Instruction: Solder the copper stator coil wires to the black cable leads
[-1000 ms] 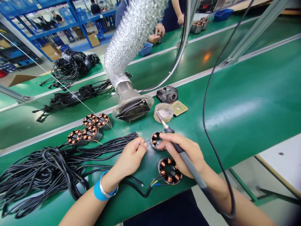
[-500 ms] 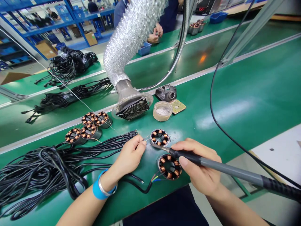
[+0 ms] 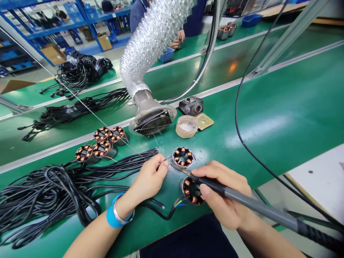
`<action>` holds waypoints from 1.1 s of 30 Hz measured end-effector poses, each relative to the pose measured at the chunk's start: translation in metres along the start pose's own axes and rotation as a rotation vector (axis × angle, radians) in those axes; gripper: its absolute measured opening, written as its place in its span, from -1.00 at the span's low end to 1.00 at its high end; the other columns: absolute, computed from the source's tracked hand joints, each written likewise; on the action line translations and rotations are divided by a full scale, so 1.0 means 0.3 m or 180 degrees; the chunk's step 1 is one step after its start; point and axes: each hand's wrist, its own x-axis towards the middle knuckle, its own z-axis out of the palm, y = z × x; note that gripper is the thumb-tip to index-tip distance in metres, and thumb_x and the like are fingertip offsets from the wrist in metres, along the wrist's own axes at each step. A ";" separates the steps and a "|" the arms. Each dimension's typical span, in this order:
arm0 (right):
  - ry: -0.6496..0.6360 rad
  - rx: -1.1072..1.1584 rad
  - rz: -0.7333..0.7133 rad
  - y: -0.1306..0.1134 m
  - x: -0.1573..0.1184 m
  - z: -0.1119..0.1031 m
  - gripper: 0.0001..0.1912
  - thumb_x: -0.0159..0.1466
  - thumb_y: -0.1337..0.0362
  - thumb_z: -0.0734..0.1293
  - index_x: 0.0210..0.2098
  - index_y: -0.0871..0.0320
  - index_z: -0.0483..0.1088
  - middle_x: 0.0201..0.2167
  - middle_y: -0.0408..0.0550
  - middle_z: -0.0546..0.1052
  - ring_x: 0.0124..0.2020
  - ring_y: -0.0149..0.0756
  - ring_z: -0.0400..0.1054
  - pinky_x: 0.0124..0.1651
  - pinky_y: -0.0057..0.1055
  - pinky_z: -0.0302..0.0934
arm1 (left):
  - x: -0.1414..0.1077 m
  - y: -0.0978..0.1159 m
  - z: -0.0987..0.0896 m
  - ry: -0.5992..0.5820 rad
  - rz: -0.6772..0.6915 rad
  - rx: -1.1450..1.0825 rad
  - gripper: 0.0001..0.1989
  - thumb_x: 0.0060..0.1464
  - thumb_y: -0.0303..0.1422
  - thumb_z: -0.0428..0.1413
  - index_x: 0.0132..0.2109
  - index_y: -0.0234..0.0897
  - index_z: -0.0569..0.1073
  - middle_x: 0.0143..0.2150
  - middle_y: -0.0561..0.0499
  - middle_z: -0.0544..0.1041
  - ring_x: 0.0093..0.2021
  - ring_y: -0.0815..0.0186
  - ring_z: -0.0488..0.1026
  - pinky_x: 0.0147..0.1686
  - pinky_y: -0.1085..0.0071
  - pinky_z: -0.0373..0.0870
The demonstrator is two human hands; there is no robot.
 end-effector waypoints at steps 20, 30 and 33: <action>0.0018 -0.0114 -0.0319 -0.016 -0.013 0.012 -0.73 0.15 0.46 0.26 -0.16 0.21 0.46 -0.51 -0.06 0.48 -0.59 -0.37 0.25 -0.54 -0.40 0.17 | -0.008 -0.006 0.000 -0.0076 0.0113 0.0260 -0.71 0.24 -0.24 -0.09 -0.44 -0.21 0.11 -0.51 0.17 0.13 -0.45 0.38 0.08 -0.43 0.42 0.04; 0.0111 -0.0037 -0.0342 -0.026 -0.005 -0.002 -0.71 0.14 0.47 0.26 -0.15 0.20 0.44 -0.54 -0.11 0.43 -0.58 -0.40 0.26 -0.55 -0.44 0.15 | -0.009 -0.006 -0.006 -0.0088 0.0086 0.0372 -0.71 0.23 -0.23 -0.09 -0.44 -0.21 0.11 -0.52 0.18 0.13 -0.46 0.38 0.07 -0.44 0.42 0.02; 0.0119 -0.0053 -0.0329 -0.023 -0.008 -0.005 -0.72 0.14 0.47 0.26 -0.16 0.19 0.45 -0.55 -0.12 0.42 -0.59 -0.40 0.26 -0.55 -0.44 0.15 | -0.008 -0.005 -0.005 -0.0108 0.0074 0.0378 -0.71 0.23 -0.23 -0.09 -0.44 -0.21 0.10 -0.52 0.17 0.13 -0.46 0.38 0.07 -0.44 0.42 0.02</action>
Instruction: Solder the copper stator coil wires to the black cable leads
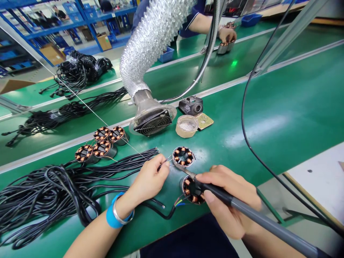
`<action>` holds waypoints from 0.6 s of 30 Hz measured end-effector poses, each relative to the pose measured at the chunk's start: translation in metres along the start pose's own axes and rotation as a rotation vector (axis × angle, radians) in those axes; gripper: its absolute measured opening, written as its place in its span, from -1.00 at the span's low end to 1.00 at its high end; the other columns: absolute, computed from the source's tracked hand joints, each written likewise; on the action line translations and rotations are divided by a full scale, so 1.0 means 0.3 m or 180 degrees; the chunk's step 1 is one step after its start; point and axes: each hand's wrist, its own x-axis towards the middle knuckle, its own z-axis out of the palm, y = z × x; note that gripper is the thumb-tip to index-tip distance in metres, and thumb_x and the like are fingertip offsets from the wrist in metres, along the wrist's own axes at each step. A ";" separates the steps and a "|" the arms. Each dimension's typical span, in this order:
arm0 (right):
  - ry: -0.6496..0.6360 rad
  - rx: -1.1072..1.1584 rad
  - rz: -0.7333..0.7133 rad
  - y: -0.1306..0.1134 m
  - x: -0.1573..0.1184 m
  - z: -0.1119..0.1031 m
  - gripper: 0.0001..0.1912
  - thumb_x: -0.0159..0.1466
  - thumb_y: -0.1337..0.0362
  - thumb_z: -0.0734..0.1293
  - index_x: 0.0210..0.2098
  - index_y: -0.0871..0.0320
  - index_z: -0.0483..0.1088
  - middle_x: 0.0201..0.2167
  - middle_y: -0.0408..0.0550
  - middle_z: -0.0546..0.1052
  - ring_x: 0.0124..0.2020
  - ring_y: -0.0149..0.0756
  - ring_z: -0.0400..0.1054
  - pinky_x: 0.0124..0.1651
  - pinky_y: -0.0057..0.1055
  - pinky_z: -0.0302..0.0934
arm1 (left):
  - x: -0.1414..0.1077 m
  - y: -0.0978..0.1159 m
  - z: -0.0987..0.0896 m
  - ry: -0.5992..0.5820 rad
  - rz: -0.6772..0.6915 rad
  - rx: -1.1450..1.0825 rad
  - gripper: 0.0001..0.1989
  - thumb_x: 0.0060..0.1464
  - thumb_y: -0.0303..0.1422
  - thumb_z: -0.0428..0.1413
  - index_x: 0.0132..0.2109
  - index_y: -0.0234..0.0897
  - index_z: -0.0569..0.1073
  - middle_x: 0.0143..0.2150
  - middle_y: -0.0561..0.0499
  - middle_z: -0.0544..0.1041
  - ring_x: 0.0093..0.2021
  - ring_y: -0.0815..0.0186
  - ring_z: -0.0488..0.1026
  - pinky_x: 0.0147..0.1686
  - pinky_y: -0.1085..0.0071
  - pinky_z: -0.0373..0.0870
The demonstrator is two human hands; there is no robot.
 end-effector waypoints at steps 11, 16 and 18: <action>0.0115 -0.0110 0.0095 0.022 -0.004 -0.020 -0.74 0.18 0.43 0.27 -0.15 0.15 0.46 -0.52 -0.11 0.44 -0.57 -0.36 0.29 -0.56 -0.41 0.18 | 0.001 0.000 0.000 0.0009 -0.0019 -0.0085 -0.71 0.23 -0.22 -0.10 -0.44 -0.20 0.09 -0.51 0.17 0.10 -0.46 0.38 0.05 -0.44 0.42 0.02; 0.0575 -0.0439 0.0087 0.170 0.002 -0.050 -0.78 0.21 0.37 0.33 -0.14 0.09 0.49 -0.38 -0.08 0.52 -0.45 -0.30 0.36 -0.44 -0.34 0.25 | 0.004 -0.004 0.004 0.0034 0.0009 -0.0087 -0.71 0.23 -0.23 -0.09 -0.44 -0.21 0.09 -0.50 0.17 0.12 -0.45 0.38 0.06 -0.44 0.43 0.03; 0.0829 -0.0739 0.0041 0.259 0.008 -0.057 -0.78 0.24 0.33 0.33 -0.12 0.07 0.49 -0.31 -0.05 0.56 -0.36 -0.24 0.42 -0.32 -0.29 0.32 | 0.003 -0.001 0.004 0.0049 0.0018 -0.0090 -0.71 0.23 -0.24 -0.09 -0.44 -0.21 0.09 -0.50 0.17 0.11 -0.45 0.39 0.06 -0.43 0.43 0.02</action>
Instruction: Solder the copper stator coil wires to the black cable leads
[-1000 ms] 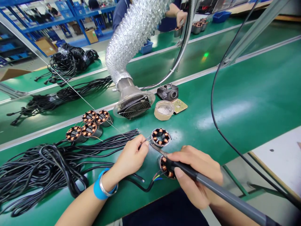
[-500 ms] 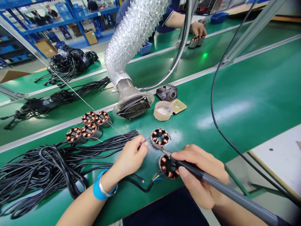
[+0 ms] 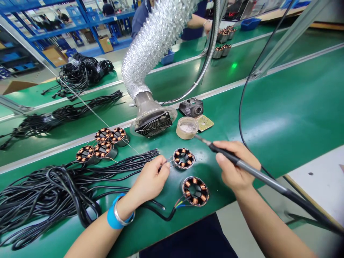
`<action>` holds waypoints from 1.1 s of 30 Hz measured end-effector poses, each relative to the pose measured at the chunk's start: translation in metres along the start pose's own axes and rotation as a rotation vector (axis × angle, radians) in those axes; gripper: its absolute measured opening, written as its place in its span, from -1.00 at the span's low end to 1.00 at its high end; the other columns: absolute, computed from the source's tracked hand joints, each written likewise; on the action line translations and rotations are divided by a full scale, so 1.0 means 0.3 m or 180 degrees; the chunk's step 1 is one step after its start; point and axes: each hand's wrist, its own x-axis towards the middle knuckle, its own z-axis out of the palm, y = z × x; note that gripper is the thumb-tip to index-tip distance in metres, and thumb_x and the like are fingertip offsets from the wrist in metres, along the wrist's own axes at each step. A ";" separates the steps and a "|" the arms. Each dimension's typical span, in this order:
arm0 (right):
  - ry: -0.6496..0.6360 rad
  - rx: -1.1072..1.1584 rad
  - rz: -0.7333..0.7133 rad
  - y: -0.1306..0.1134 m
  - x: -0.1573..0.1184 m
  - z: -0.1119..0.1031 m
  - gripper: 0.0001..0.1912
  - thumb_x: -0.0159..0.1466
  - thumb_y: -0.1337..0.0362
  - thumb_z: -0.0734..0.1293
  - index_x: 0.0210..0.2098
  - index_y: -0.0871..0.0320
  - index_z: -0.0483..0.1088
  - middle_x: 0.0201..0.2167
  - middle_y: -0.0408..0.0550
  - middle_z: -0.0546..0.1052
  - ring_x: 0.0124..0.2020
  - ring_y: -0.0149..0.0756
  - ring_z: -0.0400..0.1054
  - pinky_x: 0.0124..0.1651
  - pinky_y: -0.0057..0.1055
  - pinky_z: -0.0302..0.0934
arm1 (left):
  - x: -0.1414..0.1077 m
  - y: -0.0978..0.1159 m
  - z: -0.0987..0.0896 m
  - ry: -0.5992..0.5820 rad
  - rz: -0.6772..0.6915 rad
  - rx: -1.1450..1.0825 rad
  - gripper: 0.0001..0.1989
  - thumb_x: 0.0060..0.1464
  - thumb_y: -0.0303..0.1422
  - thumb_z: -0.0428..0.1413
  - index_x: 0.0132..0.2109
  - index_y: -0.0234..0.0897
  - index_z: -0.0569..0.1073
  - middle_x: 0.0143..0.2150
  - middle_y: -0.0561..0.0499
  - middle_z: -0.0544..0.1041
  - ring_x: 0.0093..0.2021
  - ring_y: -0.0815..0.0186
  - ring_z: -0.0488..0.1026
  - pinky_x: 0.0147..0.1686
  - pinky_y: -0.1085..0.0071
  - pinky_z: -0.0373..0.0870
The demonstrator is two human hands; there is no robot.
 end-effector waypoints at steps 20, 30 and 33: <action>-0.1691 0.0803 -0.0868 -0.045 0.068 0.166 -0.76 0.15 0.48 0.28 -0.19 0.14 0.31 -0.46 -0.16 0.45 -0.43 -0.35 0.31 -0.34 -0.39 0.31 | 0.010 0.002 -0.017 0.0255 -0.0035 -0.0758 -0.84 0.07 -0.31 0.15 -0.33 -0.30 0.36 -0.49 0.16 0.27 -0.48 0.44 0.17 -0.45 0.51 0.14; -0.1378 0.1186 -0.0727 0.013 0.021 0.182 -0.68 0.18 0.46 0.32 -0.08 0.12 0.31 -0.48 -0.20 0.47 -0.45 -0.37 0.36 -0.35 -0.42 0.34 | 0.016 0.007 0.011 0.0265 -0.0184 -0.0658 -0.67 0.10 -0.13 0.17 -0.35 -0.35 0.56 -0.46 0.05 0.47 -0.46 0.41 0.25 -0.42 0.49 0.18; -0.1386 0.1271 -0.0741 0.022 0.012 0.183 -0.66 0.17 0.44 0.34 -0.06 0.13 0.31 -0.47 -0.18 0.48 -0.43 -0.36 0.38 -0.33 -0.39 0.36 | 0.019 -0.010 0.004 0.0380 -0.0185 -0.0935 -0.68 0.03 -0.12 0.21 -0.35 -0.35 0.51 -0.49 0.07 0.42 -0.51 0.44 0.21 -0.49 0.51 0.15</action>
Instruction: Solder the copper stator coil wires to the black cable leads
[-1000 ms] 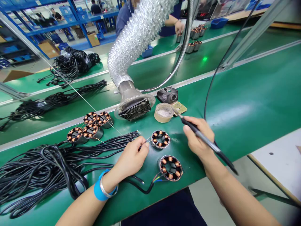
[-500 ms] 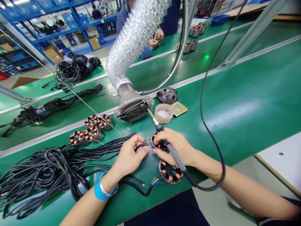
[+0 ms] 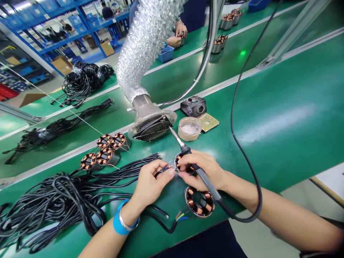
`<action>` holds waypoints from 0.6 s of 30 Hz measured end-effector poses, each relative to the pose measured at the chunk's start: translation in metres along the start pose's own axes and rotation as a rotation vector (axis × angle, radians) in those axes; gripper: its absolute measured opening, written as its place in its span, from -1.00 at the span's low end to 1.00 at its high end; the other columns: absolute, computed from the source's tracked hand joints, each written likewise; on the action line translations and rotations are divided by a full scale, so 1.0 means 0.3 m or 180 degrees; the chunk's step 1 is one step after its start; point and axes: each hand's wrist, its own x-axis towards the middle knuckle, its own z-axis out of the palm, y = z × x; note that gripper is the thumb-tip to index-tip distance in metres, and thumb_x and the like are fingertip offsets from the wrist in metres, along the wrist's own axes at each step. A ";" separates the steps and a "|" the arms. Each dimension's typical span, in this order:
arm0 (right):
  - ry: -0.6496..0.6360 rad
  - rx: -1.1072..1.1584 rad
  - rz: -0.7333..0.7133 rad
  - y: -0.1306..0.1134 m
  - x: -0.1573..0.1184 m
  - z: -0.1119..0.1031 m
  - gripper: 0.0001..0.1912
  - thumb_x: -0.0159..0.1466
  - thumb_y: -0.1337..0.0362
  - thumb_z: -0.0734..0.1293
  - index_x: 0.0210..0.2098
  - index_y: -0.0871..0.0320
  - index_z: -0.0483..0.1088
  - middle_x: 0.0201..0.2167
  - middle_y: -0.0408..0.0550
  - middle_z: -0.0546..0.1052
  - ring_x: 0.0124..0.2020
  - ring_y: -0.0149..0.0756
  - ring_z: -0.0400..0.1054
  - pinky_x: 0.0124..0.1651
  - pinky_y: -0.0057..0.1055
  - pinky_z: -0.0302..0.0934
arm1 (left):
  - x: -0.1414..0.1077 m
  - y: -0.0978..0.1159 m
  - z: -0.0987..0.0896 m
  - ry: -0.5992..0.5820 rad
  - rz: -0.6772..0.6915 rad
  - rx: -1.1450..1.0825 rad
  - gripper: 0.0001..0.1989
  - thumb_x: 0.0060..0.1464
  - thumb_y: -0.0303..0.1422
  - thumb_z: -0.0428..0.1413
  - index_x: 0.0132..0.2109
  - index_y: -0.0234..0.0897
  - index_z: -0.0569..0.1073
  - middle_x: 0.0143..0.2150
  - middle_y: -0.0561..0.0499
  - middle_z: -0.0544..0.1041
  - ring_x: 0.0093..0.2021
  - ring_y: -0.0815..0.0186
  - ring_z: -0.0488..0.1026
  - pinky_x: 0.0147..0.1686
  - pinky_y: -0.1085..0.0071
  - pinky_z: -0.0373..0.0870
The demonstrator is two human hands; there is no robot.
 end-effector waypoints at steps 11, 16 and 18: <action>0.0018 0.0126 0.0094 -0.003 -0.009 -0.001 -0.64 0.17 0.44 0.34 -0.03 0.14 0.30 -0.40 -0.14 0.50 -0.40 -0.35 0.41 -0.30 -0.40 0.37 | 0.017 -0.005 -0.008 0.0470 -0.0151 -0.0204 -0.76 -0.05 -0.21 0.26 -0.41 -0.34 0.56 -0.50 0.02 0.52 -0.50 0.39 0.35 -0.43 0.47 0.32; 0.0028 0.0129 0.0102 -0.002 -0.010 0.003 -0.62 0.18 0.44 0.34 -0.01 0.15 0.29 -0.41 -0.15 0.50 -0.40 -0.36 0.40 -0.28 -0.39 0.38 | 0.021 0.009 0.005 0.0436 -0.0102 0.0088 -0.77 0.03 -0.21 0.23 -0.35 -0.31 0.63 -0.42 -0.01 0.61 -0.41 0.30 0.44 -0.32 0.40 0.37; 0.0036 0.0097 0.0117 0.001 -0.011 0.005 -0.61 0.19 0.43 0.33 0.00 0.15 0.28 -0.41 -0.15 0.50 -0.40 -0.35 0.41 -0.27 -0.37 0.39 | 0.026 0.006 0.003 0.0369 -0.0092 0.0152 -0.75 0.04 -0.19 0.22 -0.35 -0.31 0.62 -0.42 -0.01 0.61 -0.40 0.29 0.44 -0.31 0.40 0.37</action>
